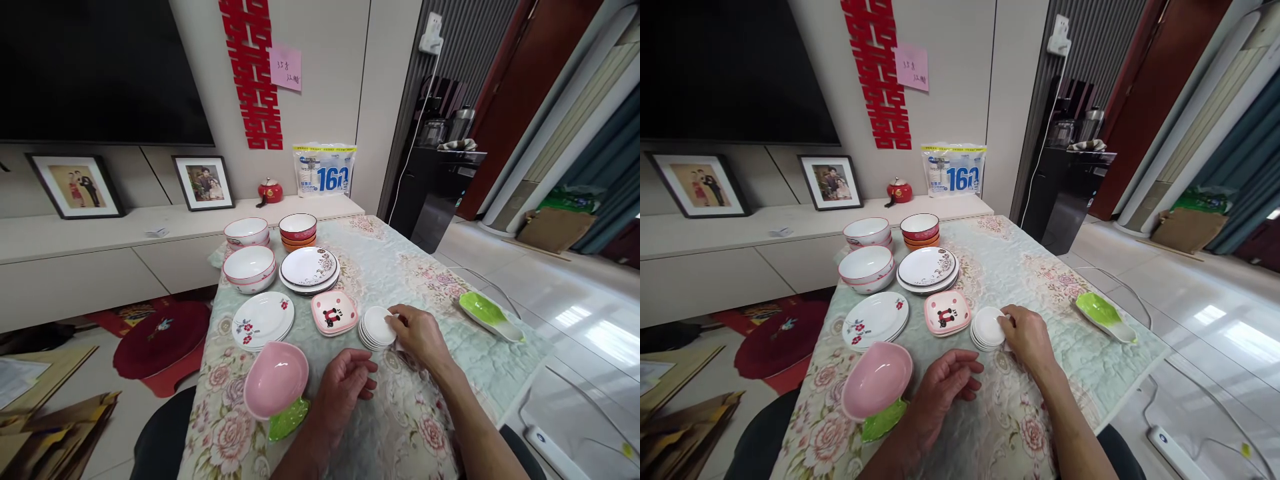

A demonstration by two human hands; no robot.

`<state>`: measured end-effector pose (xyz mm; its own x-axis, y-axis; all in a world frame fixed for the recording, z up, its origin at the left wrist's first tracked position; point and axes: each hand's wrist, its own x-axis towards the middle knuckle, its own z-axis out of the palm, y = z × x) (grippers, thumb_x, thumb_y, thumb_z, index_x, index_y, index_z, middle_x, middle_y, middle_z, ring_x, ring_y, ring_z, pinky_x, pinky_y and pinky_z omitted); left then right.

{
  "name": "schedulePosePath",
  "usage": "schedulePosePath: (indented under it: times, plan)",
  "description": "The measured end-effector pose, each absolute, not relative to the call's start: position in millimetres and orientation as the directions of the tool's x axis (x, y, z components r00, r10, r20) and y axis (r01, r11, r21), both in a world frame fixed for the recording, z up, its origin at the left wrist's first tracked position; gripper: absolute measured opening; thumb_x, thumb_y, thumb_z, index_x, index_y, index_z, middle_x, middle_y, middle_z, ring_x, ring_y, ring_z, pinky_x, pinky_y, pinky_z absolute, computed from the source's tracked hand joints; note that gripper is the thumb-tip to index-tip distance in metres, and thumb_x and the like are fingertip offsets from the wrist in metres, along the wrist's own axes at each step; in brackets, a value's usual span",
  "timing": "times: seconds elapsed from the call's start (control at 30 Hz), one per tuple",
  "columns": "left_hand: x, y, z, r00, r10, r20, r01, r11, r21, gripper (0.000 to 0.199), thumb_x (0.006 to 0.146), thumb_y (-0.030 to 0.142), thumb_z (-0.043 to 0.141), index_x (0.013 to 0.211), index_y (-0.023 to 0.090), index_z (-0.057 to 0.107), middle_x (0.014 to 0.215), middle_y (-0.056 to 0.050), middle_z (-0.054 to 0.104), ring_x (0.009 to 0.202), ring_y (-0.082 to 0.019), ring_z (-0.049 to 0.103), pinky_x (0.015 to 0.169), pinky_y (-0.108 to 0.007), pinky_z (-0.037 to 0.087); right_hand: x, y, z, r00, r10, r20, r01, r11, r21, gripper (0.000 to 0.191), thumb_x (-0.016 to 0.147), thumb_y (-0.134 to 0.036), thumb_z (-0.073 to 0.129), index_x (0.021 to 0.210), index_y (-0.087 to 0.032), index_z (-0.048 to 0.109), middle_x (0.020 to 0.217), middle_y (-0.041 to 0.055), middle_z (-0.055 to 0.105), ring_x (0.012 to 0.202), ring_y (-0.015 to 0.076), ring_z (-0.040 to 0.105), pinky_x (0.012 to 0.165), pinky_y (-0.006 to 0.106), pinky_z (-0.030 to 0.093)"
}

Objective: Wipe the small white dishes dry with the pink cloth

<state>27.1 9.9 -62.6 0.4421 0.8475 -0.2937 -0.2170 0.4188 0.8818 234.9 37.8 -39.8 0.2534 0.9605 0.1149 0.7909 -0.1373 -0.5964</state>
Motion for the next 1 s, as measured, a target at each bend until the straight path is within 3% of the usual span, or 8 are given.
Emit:
schedulePosePath:
  times: [0.23, 0.4, 0.5, 0.63, 0.77, 0.83, 0.9, 1.0]
  plan:
    - [28, 12, -55, 0.401, 0.853, -0.335, -0.372, 0.486, 0.791, 0.039, 0.076, 0.044, 0.077, 0.1, 0.014, 0.07, 0.094, -0.01, 0.074, 0.074, -0.019, 0.068, 0.07, -0.032, 0.053, 232, 27, -19, 0.304, 0.94, 0.155, 0.788, -0.156, -0.596, 0.023, 0.083, -0.035, 0.052, 0.077, -0.022, 0.07, 0.061, 0.0013, 0.063, 0.058, 0.0185, 0.056, 0.057, 0.028, 0.037]
    - [30, 12, -42, 0.596, 0.751, -0.284, -0.537, 0.636, 0.555, 0.064, 0.084, 0.064, 0.063, 0.129, 0.018, 0.062, 0.098, -0.011, 0.076, 0.074, -0.024, 0.073, 0.067, -0.035, 0.056, 206, 12, 1, 0.088, 0.992, 0.091, 0.723, -0.001, -0.691, 0.02, 0.086, -0.032, 0.055, 0.078, -0.022, 0.07, 0.059, -0.0018, 0.059, 0.056, 0.015, 0.054, 0.051, 0.024, 0.037]
    - [30, 13, -39, 0.616, 0.748, -0.248, -0.584, 0.645, 0.494, 0.063, 0.088, 0.063, 0.06, 0.134, 0.02, 0.058, 0.092, -0.009, 0.076, 0.072, -0.025, 0.074, 0.062, -0.032, 0.056, 194, 9, 3, 0.005, 0.997, 0.079, 0.651, 0.057, -0.757, 0.019, 0.088, -0.033, 0.058, 0.085, -0.023, 0.074, 0.062, -0.0019, 0.062, 0.059, 0.0148, 0.056, 0.054, 0.024, 0.04]
    - [28, 17, -40, 0.583, 0.763, -0.28, -0.613, 0.639, 0.464, 0.053, 0.091, 0.056, 0.059, 0.127, 0.017, 0.062, 0.094, -0.009, 0.076, 0.075, -0.024, 0.074, 0.061, -0.029, 0.055, 196, 9, 2, 0.27, 0.942, 0.201, 0.397, 0.081, -0.914, 0.026, 0.089, -0.044, 0.064, 0.096, -0.02, 0.074, 0.077, 0.0032, 0.069, 0.067, 0.0174, 0.061, 0.057, 0.026, 0.046]
    - [28, 18, -40, 0.549, 0.779, -0.302, -0.646, 0.625, 0.438, 0.05, 0.089, 0.051, 0.065, 0.127, 0.019, 0.063, 0.105, -0.01, 0.075, 0.08, -0.023, 0.071, 0.067, -0.032, 0.055, 189, 7, -3, 0.448, 0.872, 0.197, 0.122, 0.158, -0.98, 0.031, 0.09, -0.05, 0.064, 0.097, -0.02, 0.07, 0.074, 0.0028, 0.064, 0.06, 0.0162, 0.059, 0.051, 0.026, 0.046]
    - [29, 16, -38, 0.552, 0.782, -0.289, -0.658, 0.622, 0.425, 0.047, 0.088, 0.048, 0.067, 0.125, 0.019, 0.067, 0.112, -0.01, 0.074, 0.089, -0.024, 0.069, 0.073, -0.034, 0.056, 178, 8, -9, 0.45, 0.863, 0.228, 0.15, 0.179, -0.972, 0.029, 0.091, -0.049, 0.063, 0.093, -0.021, 0.068, 0.074, 0.0027, 0.064, 0.063, 0.0171, 0.059, 0.054, 0.027, 0.047]
    - [29, 14, -35, 0.569, 0.781, -0.257, -0.66, 0.62, 0.424, 0.045, 0.087, 0.047, 0.068, 0.123, 0.019, 0.069, 0.12, -0.01, 0.072, 0.103, -0.025, 0.066, 0.079, -0.035, 0.056, 165, 8, -16, 0.405, 0.858, 0.318, 0.307, 0.2, -0.93, 0.024, 0.093, -0.043, 0.059, 0.089, -0.022, 0.067, 0.079, 0.0037, 0.065, 0.071, 0.0194, 0.061, 0.063, 0.03, 0.05]
    - [27, 12, -32, 0.572, 0.798, -0.191, -0.678, 0.59, 0.439, 0.044, 0.089, 0.043, 0.069, 0.127, 0.021, 0.068, 0.131, -0.009, 0.068, 0.117, -0.026, 0.06, 0.088, -0.032, 0.053, 152, 7, -21, 0.168, 0.876, 0.452, 0.539, 0.302, -0.786, 0.018, 0.095, -0.038, 0.054, 0.095, -0.024, 0.066, 0.099, 0.0064, 0.064, 0.096, 0.025, 0.059, 0.087, 0.04, 0.047]
